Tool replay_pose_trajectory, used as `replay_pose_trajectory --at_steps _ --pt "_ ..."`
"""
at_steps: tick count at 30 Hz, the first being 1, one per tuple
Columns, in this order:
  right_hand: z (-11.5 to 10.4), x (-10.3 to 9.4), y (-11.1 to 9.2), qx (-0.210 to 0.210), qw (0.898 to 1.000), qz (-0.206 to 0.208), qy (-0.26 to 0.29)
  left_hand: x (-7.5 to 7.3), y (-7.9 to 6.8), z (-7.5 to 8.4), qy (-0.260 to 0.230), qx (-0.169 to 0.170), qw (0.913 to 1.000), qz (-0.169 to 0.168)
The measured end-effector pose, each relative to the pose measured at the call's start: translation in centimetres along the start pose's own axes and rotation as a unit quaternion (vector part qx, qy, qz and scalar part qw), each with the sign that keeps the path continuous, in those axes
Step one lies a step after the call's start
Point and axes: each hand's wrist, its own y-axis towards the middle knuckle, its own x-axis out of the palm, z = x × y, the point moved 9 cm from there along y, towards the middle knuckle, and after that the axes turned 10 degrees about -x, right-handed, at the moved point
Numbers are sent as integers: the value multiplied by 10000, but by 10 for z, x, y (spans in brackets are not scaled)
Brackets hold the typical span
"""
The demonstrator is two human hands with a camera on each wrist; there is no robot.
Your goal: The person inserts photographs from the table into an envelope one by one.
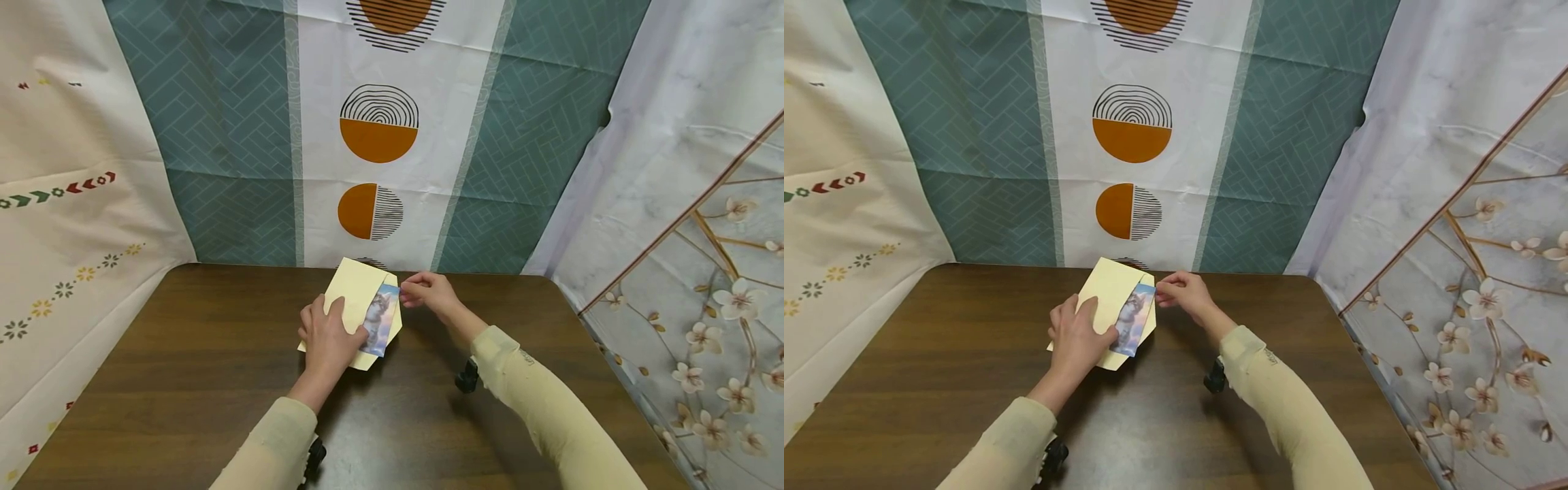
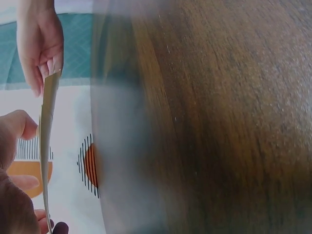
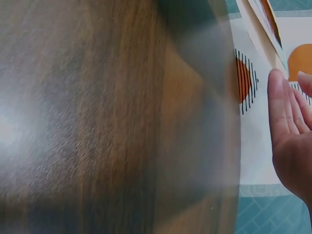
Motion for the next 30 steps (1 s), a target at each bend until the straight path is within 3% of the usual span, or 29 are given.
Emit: replay_pose_trajectory --at_steps 10,17,30 --pt "9 10 -7 217 9981 -509 260 0 0 2 39 -5 10000 18" --pt "14 15 -10 488 9970 -547 238 0 -1 4 44 33 10000 70" --pt "13 11 -5 511 9979 -342 188 2 -5 12 21 269 9996 105"
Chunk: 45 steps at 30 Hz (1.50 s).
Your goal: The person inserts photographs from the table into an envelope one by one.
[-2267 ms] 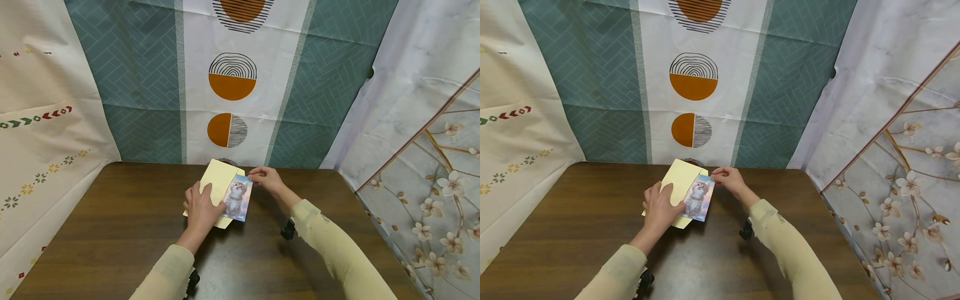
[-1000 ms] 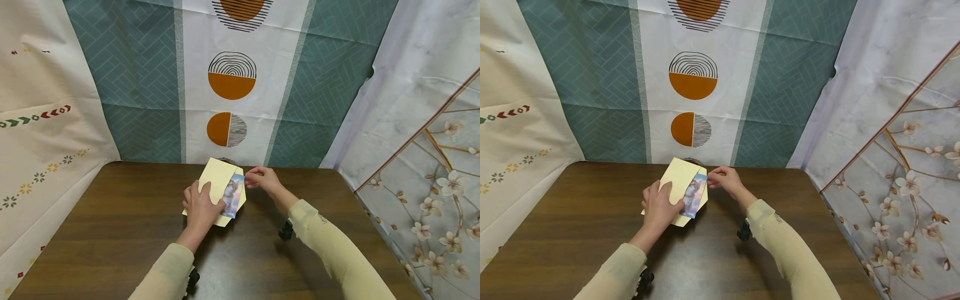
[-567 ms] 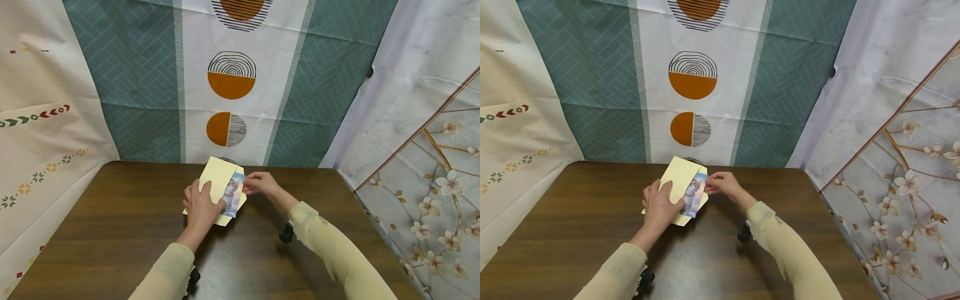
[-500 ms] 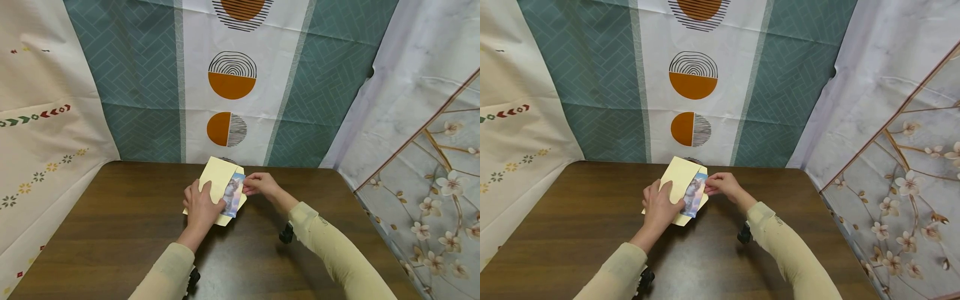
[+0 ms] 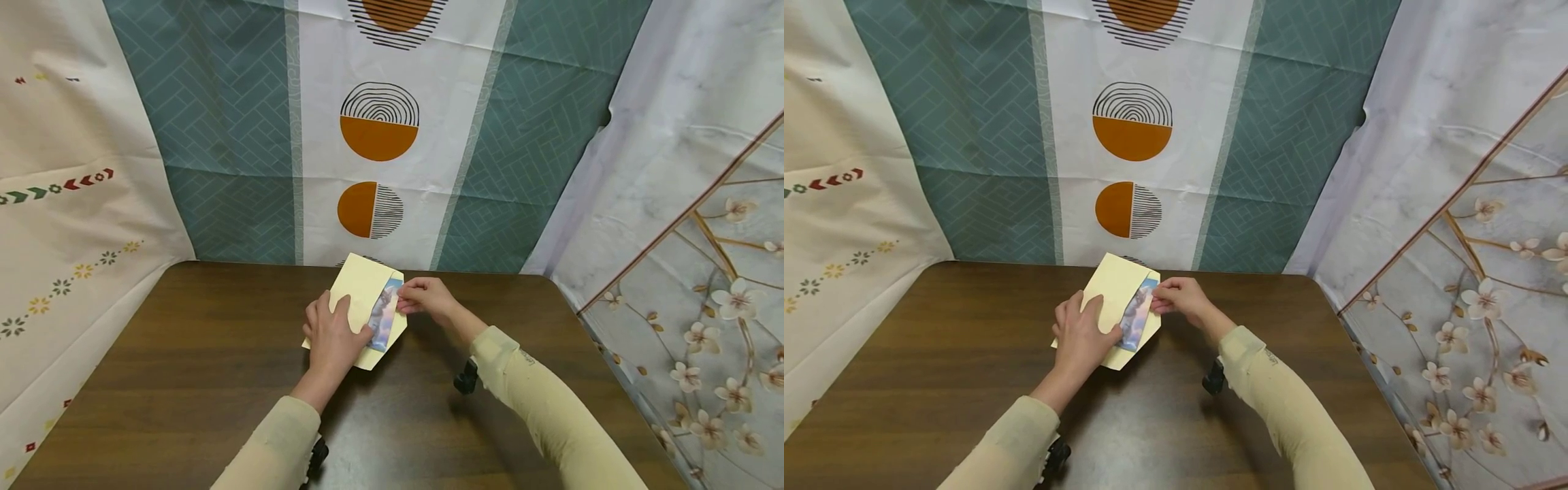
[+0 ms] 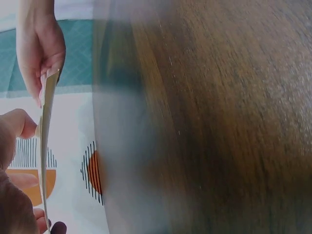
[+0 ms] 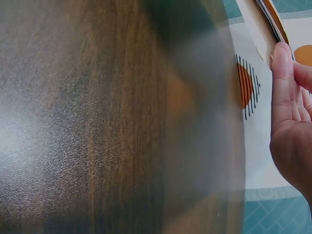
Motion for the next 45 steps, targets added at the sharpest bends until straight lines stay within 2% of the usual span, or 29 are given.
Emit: replay_pose_trajectory --at_steps 15,26,38,45 --pt "-5 15 9 41 9999 -157 -50 4 1 3 -25 -138 9999 -52" --pt "-8 20 12 -146 9999 7 25 -4 0 7 -343 -165 9992 86" --pt "-12 25 8 -256 9997 25 13 -3 -1 5 -310 -244 9991 126" --pt "-5 26 6 68 9997 -216 -111 1 -1 2 -165 -261 9995 8"
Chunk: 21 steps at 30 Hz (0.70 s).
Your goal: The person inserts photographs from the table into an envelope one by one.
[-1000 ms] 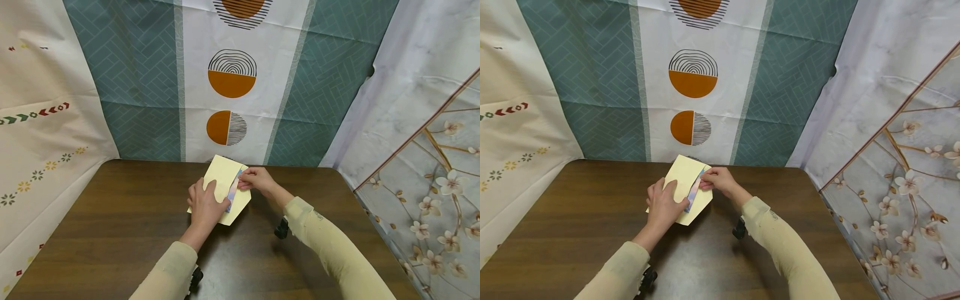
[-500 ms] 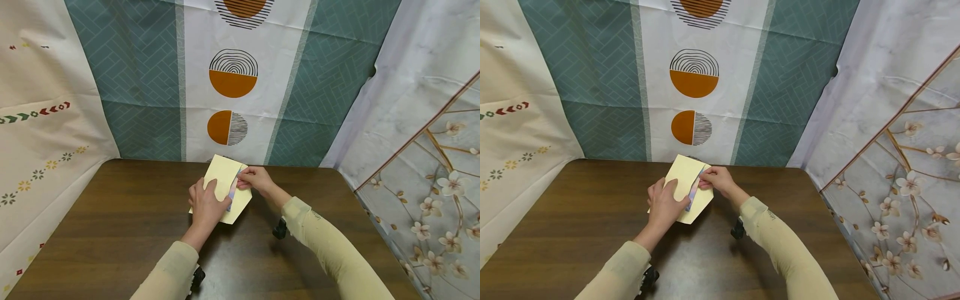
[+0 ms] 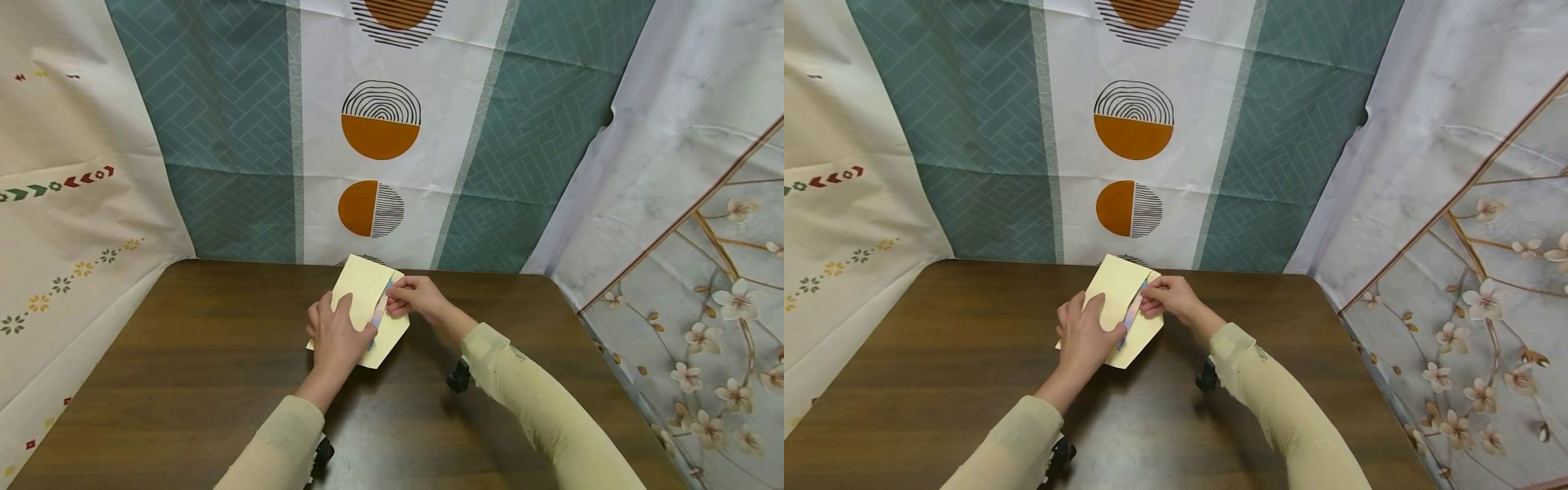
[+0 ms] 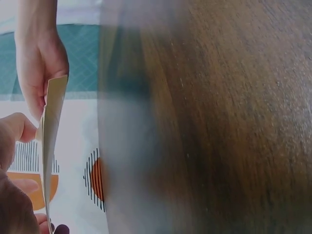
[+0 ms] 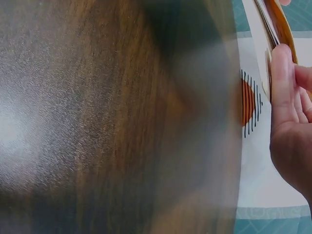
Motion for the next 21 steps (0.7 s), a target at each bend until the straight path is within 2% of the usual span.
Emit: replay_pose_trajectory --at_steps 4,13,21 --pt "1 -2 -2 51 10000 26 43 1 0 1 50 28 10000 25" --pt "-3 -2 1 -139 9995 131 250 3 -1 6 13 87 9999 54" --pt "-1 -5 0 -37 10000 63 16 2 -1 4 -7 81 10000 37"
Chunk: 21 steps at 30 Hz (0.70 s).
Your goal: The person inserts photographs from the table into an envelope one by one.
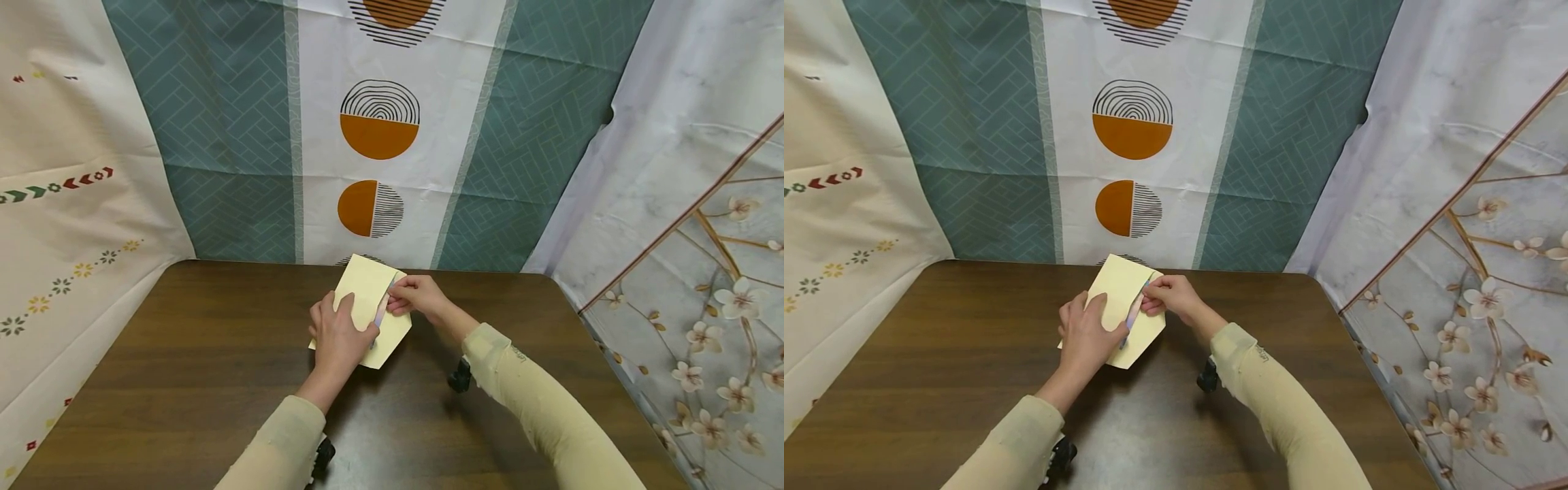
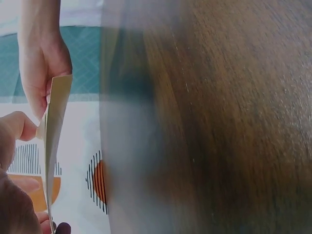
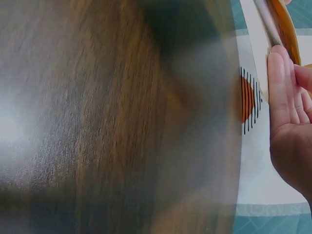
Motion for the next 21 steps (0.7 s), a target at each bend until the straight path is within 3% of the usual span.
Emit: replay_pose_trajectory --at_steps 12,21 --pt "-1 -7 1 -71 9998 137 153 2 -2 4 22 25 10000 -39" --pt "1 0 2 74 9995 109 274 1 -2 1 86 -35 9999 -42"
